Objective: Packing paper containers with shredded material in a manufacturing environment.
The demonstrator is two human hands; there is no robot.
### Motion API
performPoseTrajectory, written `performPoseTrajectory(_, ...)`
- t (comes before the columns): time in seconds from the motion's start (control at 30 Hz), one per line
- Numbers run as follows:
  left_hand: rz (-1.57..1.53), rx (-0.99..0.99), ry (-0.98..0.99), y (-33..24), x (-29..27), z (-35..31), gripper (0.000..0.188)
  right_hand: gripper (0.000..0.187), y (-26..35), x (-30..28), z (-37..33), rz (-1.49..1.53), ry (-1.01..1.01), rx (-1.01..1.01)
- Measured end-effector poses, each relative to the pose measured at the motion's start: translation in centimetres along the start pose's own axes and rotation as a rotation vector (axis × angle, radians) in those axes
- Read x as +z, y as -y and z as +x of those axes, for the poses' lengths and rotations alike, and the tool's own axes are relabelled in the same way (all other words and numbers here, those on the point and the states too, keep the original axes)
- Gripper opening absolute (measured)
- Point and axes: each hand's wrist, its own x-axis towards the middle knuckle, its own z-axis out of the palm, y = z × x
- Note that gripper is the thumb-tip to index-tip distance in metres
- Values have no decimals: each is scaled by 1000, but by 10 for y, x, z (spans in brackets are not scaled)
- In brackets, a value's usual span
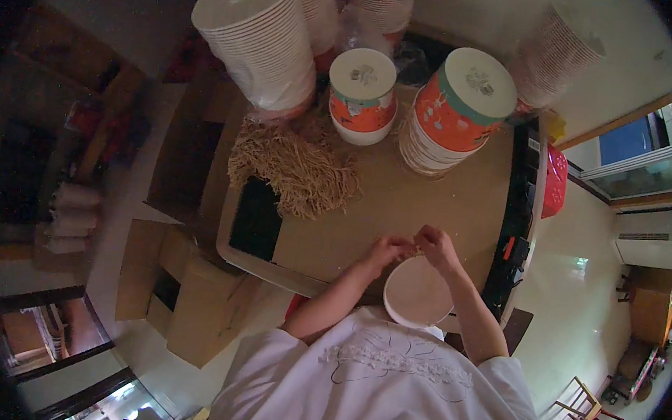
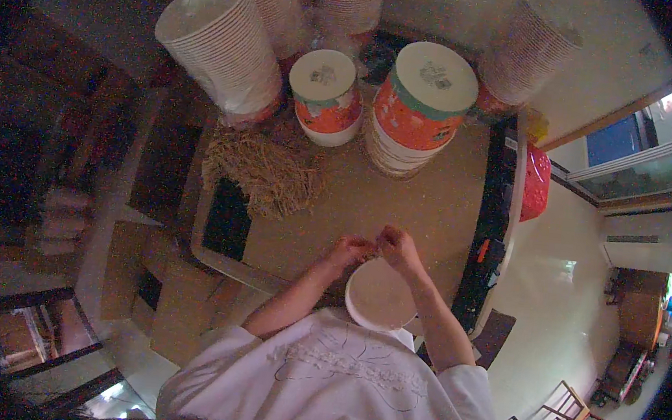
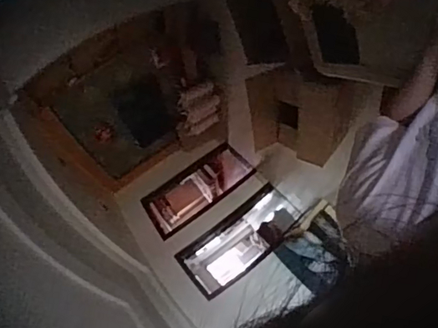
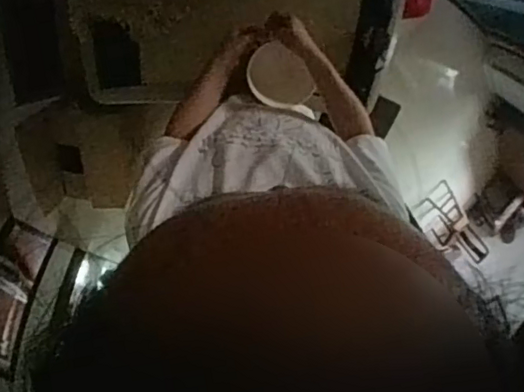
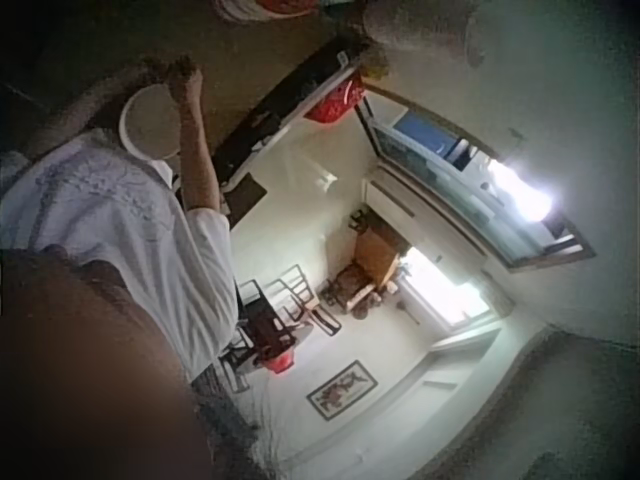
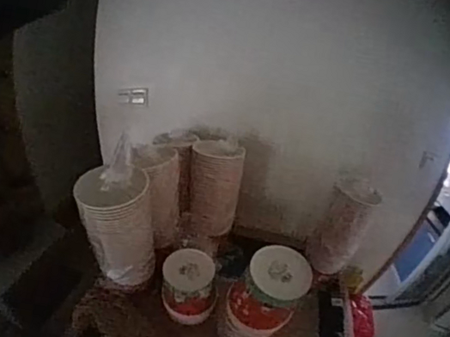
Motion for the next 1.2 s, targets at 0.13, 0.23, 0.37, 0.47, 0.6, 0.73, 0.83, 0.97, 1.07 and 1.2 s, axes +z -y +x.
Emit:
performPoseTrajectory(0.13,1,-52,52,1,0,-5,11,7,9,-5,-5,118,29,-22)
performPoseTrajectory(0.23,-58,-67,123,6,0,-11,11,7,-2,0,-1,130,-22,38)
performPoseTrajectory(0.37,-112,-20,165,15,-3,-10,14,6,-9,1,0,184,15,17)
performPoseTrajectory(0.47,-65,-9,113,11,1,-12,14,5,-16,0,2,334,74,33)
performPoseTrajectory(0.6,-48,330,-106,10,1,-18,15,6,-4,-1,2,229,139,77)
performPoseTrajectory(0.73,224,304,-150,-7,5,-21,16,7,-8,0,2,239,126,69)
performPoseTrajectory(0.83,177,270,-67,-9,7,-21,14,8,-9,2,3,164,94,52)
performPoseTrajectory(0.97,258,259,-23,2,2,-16,12,8,-4,4,2,153,101,43)
performPoseTrajectory(1.07,311,297,-4,13,-2,-9,11,8,-7,2,1,167,71,39)
performPoseTrajectory(1.2,325,321,36,8,1,-12,14,8,-14,-2,-1,409,125,38)
